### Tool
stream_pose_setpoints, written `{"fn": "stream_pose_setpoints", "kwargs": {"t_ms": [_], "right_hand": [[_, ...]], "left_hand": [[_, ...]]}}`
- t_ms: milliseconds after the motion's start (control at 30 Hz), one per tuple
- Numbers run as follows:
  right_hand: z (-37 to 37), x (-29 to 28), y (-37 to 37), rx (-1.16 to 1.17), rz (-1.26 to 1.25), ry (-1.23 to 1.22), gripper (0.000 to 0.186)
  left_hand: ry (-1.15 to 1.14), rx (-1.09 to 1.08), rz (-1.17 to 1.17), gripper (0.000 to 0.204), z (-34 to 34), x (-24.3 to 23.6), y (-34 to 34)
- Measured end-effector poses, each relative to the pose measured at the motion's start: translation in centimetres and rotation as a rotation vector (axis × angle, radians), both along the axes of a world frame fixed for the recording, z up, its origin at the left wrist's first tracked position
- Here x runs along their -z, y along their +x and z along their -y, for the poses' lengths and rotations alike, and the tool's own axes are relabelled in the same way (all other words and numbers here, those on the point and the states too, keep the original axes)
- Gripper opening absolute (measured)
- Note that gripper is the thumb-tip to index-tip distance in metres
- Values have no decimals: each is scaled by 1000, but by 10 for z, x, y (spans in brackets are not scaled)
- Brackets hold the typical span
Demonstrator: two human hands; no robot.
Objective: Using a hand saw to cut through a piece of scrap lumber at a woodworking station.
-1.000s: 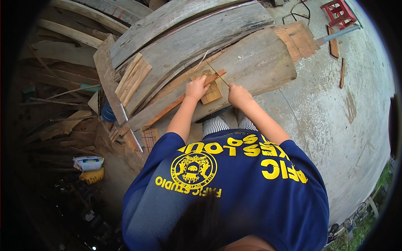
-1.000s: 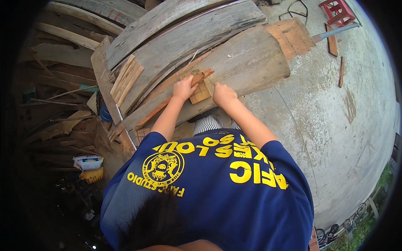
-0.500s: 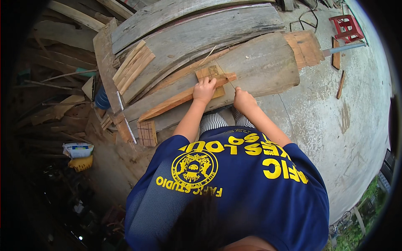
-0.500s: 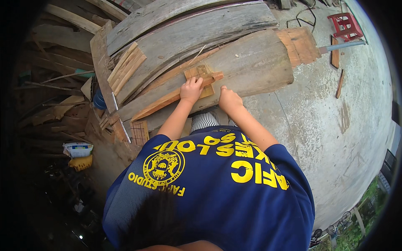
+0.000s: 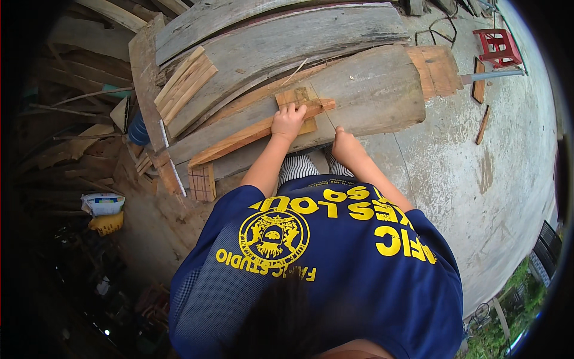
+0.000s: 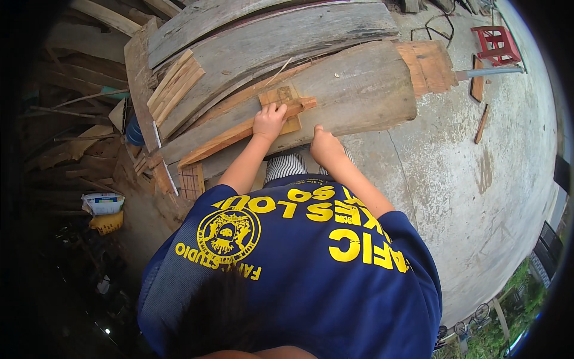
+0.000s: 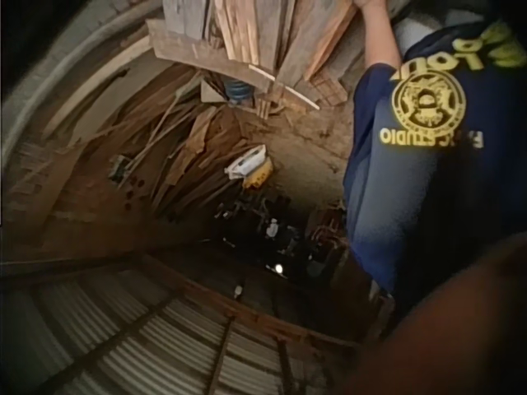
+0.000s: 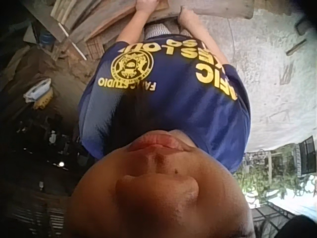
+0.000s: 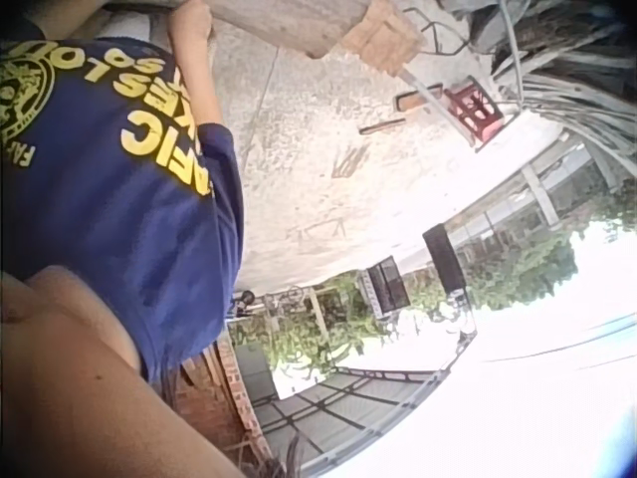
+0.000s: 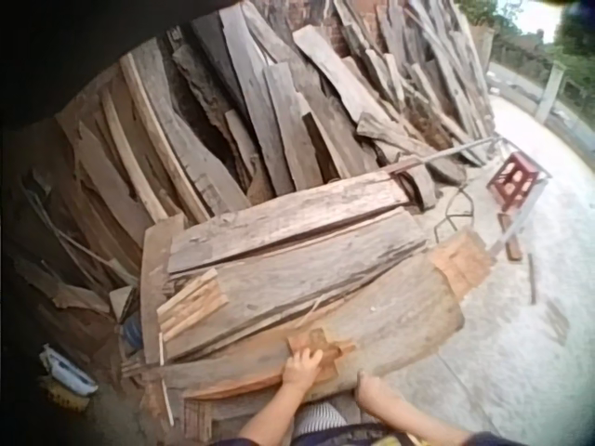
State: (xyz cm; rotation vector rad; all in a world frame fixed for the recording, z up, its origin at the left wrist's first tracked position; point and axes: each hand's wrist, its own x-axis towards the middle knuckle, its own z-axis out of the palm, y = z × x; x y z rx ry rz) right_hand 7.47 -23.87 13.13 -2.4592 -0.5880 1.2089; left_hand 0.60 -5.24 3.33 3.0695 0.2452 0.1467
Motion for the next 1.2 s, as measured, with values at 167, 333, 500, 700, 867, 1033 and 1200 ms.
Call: {"fn": "stream_pose_setpoints", "kwargs": {"t_ms": [167, 333, 500, 700, 867, 1033, 1200], "right_hand": [[-2, 27, 5, 77, 74, 83, 19], [8, 3, -3, -4, 39, 74, 19], [3, 3, -9, 5, 38, 65, 18], [-7, 12, -11, 7, 25, 5, 20], [4, 36, -21, 133, 151, 280, 17], [10, 19, -11, 277, 329, 499, 13], [15, 0, 13, 390, 401, 648, 12]], "left_hand": [[5, 16, 46, 29, 1, 4, 1], [21, 82, 131, 19, -6, 7, -10], [87, 92, 155, 26, -4, 14, -11], [107, -20, 47, 29, 3, 10, -7], [60, 2, 67, 28, 1, 6, -6], [91, 19, 115, 19, 5, 10, -9], [173, 28, 154, 19, 6, 10, -12]]}}
